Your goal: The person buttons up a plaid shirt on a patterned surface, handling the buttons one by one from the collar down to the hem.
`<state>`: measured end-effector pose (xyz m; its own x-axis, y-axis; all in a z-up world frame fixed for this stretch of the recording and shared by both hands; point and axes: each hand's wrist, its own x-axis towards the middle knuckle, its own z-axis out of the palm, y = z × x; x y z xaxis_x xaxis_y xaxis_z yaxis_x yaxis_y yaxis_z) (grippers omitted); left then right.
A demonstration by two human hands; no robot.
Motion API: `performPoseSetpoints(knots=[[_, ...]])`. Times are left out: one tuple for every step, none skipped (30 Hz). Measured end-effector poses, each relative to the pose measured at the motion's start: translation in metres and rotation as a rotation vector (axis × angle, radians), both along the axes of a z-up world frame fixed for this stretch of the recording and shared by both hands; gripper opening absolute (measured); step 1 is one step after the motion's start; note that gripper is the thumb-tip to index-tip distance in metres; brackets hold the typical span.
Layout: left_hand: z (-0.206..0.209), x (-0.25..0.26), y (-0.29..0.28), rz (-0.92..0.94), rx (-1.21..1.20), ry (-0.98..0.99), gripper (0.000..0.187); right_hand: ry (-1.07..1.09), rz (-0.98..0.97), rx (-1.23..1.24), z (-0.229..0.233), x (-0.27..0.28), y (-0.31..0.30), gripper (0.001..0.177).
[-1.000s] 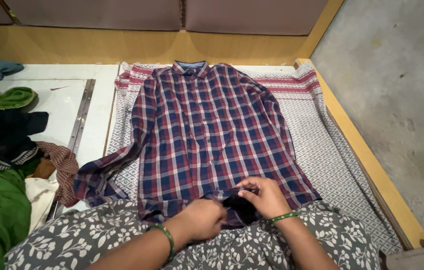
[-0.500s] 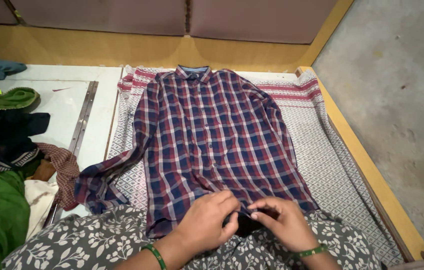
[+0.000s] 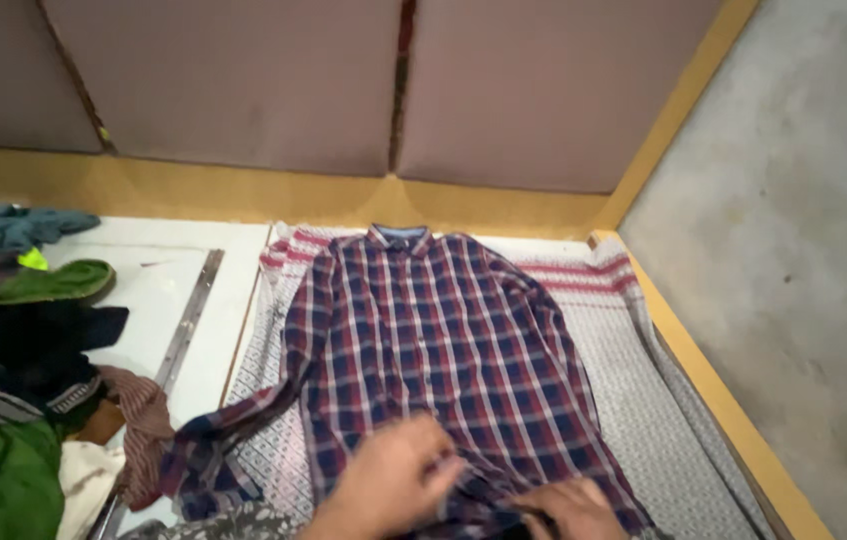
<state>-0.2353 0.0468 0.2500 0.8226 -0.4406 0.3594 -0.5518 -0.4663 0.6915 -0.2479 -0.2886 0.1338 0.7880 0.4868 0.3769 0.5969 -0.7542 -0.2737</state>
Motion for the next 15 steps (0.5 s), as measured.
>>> performPoseSetpoints(knots=[[0.0, 0.013, 0.012, 0.245, -0.026, 0.029, 0.027, -0.01, 0.008, 0.001, 0.01, 0.003, -0.005, 0.029], [0.0, 0.032, 0.03, 0.391, 0.046, 0.099, 0.035, -0.02, 0.017, 0.002, 0.022, 0.006, -0.002, 0.028], [0.0, 0.054, 0.051, 0.534, 0.116, 0.171, 0.044, -0.026, 0.019, 0.001, 0.033, 0.003, 0.008, 0.028], [-0.004, 0.073, 0.069, 0.602, 0.319, 0.317, 0.049, 0.331, -0.377, -0.004, 0.045, -0.003, 0.019, 0.025], [-0.01, 0.088, 0.086, 0.665, 0.522, 0.466, 0.055, 0.681, -0.784, 0.007, 0.057, -0.009, 0.028, 0.023], [-0.02, 0.097, 0.101, 0.727, 0.453, 0.496, 0.064, 0.677, -0.785, 0.005, 0.068, -0.009, 0.036, 0.023], [-0.033, 0.099, 0.112, 0.786, 0.384, 0.528, 0.074, 0.586, -0.691, 0.4, 0.075, -0.011, 0.043, 0.021], [-0.046, 0.1, 0.119, 0.785, 0.381, 0.53, 0.074, 0.476, -0.58, 0.794, 0.08, -0.012, 0.045, 0.021], [-0.056, 0.102, 0.126, 0.802, 0.363, 0.612, 0.077, 0.477, -0.581, 0.789, 0.086, -0.014, 0.044, 0.021], [-0.064, 0.103, 0.13, 0.817, 0.344, 0.693, 0.08, 0.295, -0.476, 0.709, 0.091, -0.016, 0.039, 0.021], [-0.071, 0.105, 0.129, 0.818, 0.34, 0.693, 0.08, 0.111, -0.369, 0.628, 0.094, -0.014, 0.033, 0.022], [-0.076, 0.107, 0.126, 0.855, 0.328, 0.669, 0.091, 0.109, -0.368, 0.626, 0.097, -0.009, 0.024, 0.022], [-0.08, 0.107, 0.125, 0.892, 0.32, 0.646, 0.103, 0.049, -0.297, 0.522, 0.1, -0.006, 0.01, 0.024], [-0.082, 0.105, 0.125, 0.894, 0.319, 0.649, 0.103, -0.012, -0.226, 0.419, 0.1, -0.003, -0.005, 0.027], [-0.082, 0.109, 0.126, 0.897, 0.417, 0.618, 0.108, -0.018, -0.222, 0.419, 0.096, 0.002, -0.019, 0.027]])
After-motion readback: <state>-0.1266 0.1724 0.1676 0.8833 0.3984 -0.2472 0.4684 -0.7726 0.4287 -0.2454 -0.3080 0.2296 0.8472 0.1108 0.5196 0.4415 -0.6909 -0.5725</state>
